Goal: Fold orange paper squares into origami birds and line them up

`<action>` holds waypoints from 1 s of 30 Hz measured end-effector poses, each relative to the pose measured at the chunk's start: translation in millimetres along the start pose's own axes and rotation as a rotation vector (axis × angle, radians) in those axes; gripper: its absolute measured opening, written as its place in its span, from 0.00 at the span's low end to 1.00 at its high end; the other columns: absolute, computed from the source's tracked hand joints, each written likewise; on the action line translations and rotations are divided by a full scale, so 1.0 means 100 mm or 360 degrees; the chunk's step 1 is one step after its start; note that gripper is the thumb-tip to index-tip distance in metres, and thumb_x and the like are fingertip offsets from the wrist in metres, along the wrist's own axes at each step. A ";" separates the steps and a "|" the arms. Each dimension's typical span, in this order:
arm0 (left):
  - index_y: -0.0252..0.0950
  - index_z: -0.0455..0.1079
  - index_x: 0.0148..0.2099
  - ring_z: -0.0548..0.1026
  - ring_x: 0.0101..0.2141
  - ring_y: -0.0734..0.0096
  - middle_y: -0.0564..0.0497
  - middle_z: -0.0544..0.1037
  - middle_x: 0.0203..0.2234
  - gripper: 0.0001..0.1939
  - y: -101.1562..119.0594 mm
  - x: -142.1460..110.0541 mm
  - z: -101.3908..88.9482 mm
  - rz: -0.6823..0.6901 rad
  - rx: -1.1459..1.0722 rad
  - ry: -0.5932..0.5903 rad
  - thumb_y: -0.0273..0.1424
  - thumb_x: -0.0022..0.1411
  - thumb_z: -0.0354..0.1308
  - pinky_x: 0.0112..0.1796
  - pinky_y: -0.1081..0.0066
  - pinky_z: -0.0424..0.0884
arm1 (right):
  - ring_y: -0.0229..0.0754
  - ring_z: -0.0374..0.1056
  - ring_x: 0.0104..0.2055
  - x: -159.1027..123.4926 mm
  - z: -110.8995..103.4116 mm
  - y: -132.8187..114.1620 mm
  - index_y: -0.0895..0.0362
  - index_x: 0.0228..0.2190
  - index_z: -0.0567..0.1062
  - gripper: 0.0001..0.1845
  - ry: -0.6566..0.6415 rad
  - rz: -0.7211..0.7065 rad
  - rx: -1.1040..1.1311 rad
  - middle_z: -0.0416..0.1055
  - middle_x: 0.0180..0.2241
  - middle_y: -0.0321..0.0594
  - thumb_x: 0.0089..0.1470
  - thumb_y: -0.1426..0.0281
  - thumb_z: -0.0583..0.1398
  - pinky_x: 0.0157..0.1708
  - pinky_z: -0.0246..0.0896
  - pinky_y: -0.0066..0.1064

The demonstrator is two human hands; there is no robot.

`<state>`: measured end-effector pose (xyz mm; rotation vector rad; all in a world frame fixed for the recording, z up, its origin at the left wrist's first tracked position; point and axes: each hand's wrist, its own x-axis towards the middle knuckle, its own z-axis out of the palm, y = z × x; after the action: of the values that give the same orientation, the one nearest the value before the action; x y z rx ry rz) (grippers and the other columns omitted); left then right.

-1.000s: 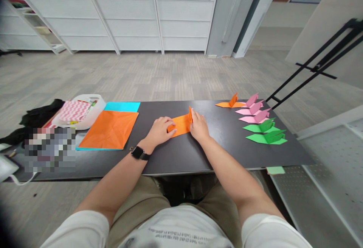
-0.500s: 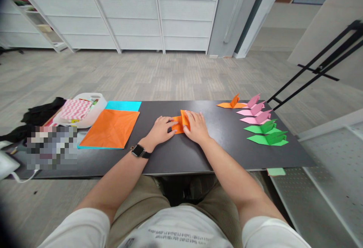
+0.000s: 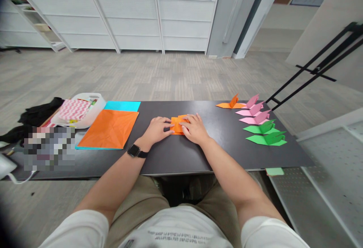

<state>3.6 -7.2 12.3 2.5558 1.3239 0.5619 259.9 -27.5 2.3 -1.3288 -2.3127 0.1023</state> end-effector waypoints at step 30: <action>0.46 0.80 0.53 0.79 0.51 0.54 0.51 0.86 0.50 0.13 0.00 0.02 -0.03 -0.0082 -0.0026 0.0065 0.33 0.70 0.59 0.58 0.50 0.69 | 0.52 0.65 0.65 0.05 0.02 -0.12 0.42 0.55 0.82 0.19 -0.0173 -0.0126 0.0057 0.75 0.59 0.43 0.70 0.65 0.56 0.74 0.31 0.69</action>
<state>3.4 -5.2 15.8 2.5021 1.3882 0.6163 247.3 -29.3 5.4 -1.2409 -2.4391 0.1942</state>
